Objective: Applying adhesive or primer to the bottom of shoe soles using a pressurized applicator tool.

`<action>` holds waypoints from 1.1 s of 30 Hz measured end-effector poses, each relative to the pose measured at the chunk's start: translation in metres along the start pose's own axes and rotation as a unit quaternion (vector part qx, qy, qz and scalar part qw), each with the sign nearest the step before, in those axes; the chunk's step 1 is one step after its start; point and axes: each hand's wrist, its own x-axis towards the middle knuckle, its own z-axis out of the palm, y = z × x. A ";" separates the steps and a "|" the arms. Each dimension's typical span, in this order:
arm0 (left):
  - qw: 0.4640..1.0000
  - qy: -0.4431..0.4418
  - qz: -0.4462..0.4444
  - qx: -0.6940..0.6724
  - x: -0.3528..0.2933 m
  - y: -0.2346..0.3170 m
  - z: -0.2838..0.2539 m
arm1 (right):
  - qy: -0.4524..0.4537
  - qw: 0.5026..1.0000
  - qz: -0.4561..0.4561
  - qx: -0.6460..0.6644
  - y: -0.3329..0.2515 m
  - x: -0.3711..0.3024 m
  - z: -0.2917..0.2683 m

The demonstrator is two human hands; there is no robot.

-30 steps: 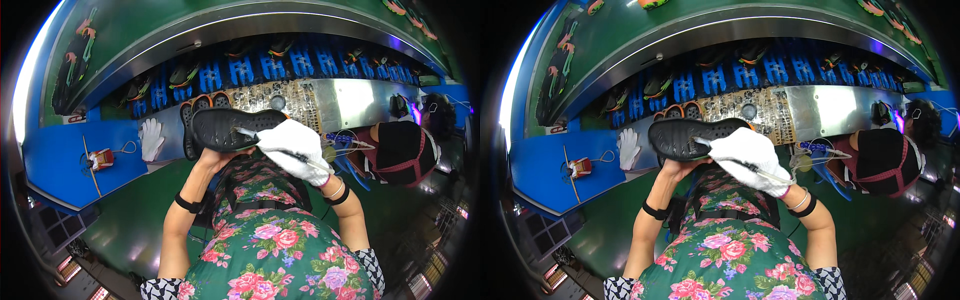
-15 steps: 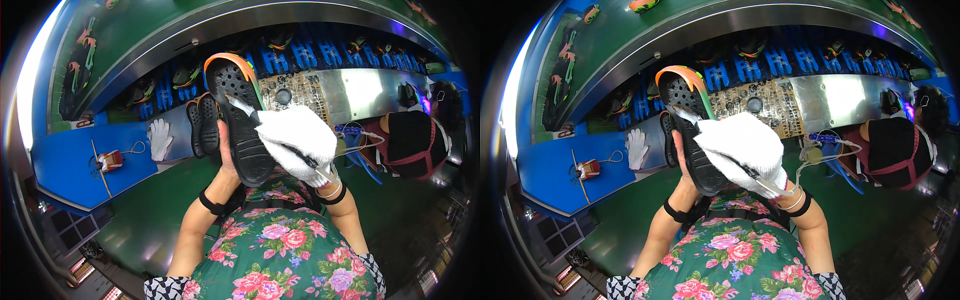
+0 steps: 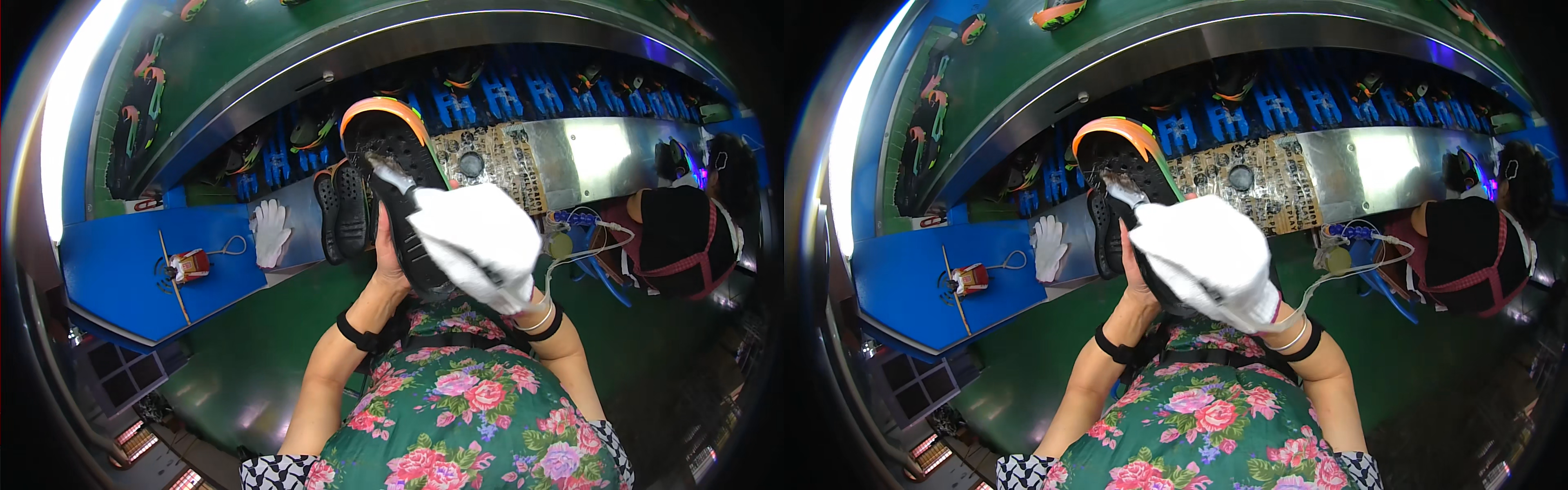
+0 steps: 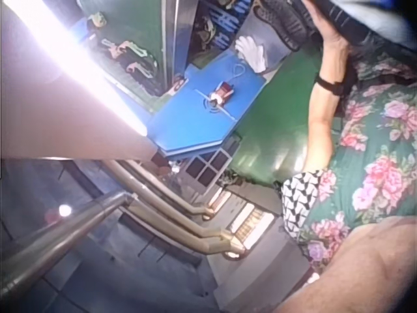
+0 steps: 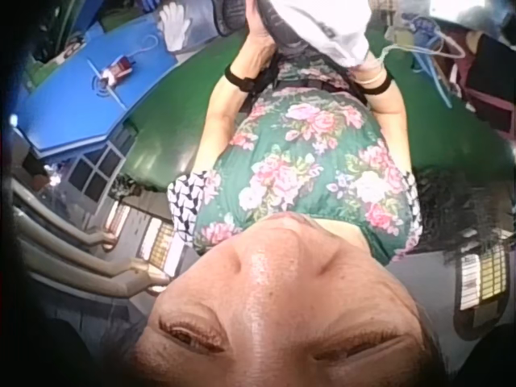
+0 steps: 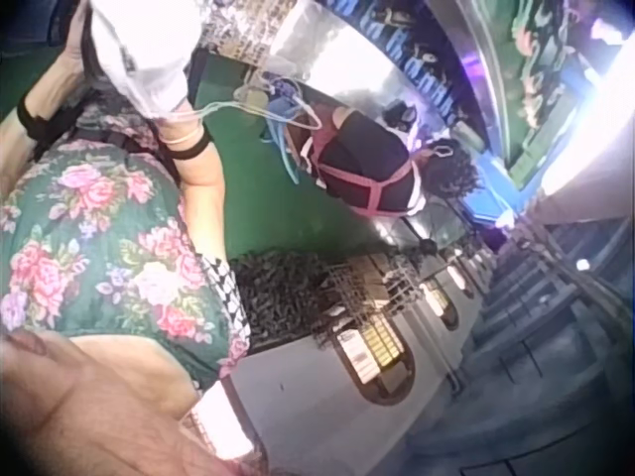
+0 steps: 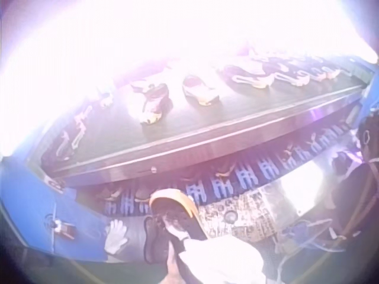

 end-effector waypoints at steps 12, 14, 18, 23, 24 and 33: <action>0.989 -0.092 0.047 0.107 0.024 0.009 0.015 | 0.008 0.997 0.037 0.064 -0.001 -0.010 0.004; 0.992 -0.081 0.053 0.086 0.027 0.010 0.019 | 0.030 0.987 0.087 0.130 0.005 -0.014 0.005; 0.991 -0.093 0.059 0.072 0.035 0.019 0.011 | 0.043 0.992 0.078 0.087 0.005 -0.025 0.008; 0.992 -0.090 0.046 0.071 0.040 0.024 0.012 | 0.008 0.979 0.099 0.177 -0.002 -0.026 0.007; 0.989 -0.111 0.056 0.078 0.041 0.021 0.014 | 0.031 0.980 0.107 0.165 0.002 -0.028 0.006; 0.988 -0.117 0.099 0.012 0.047 0.022 0.028 | 0.027 0.984 0.081 0.159 0.003 -0.031 0.006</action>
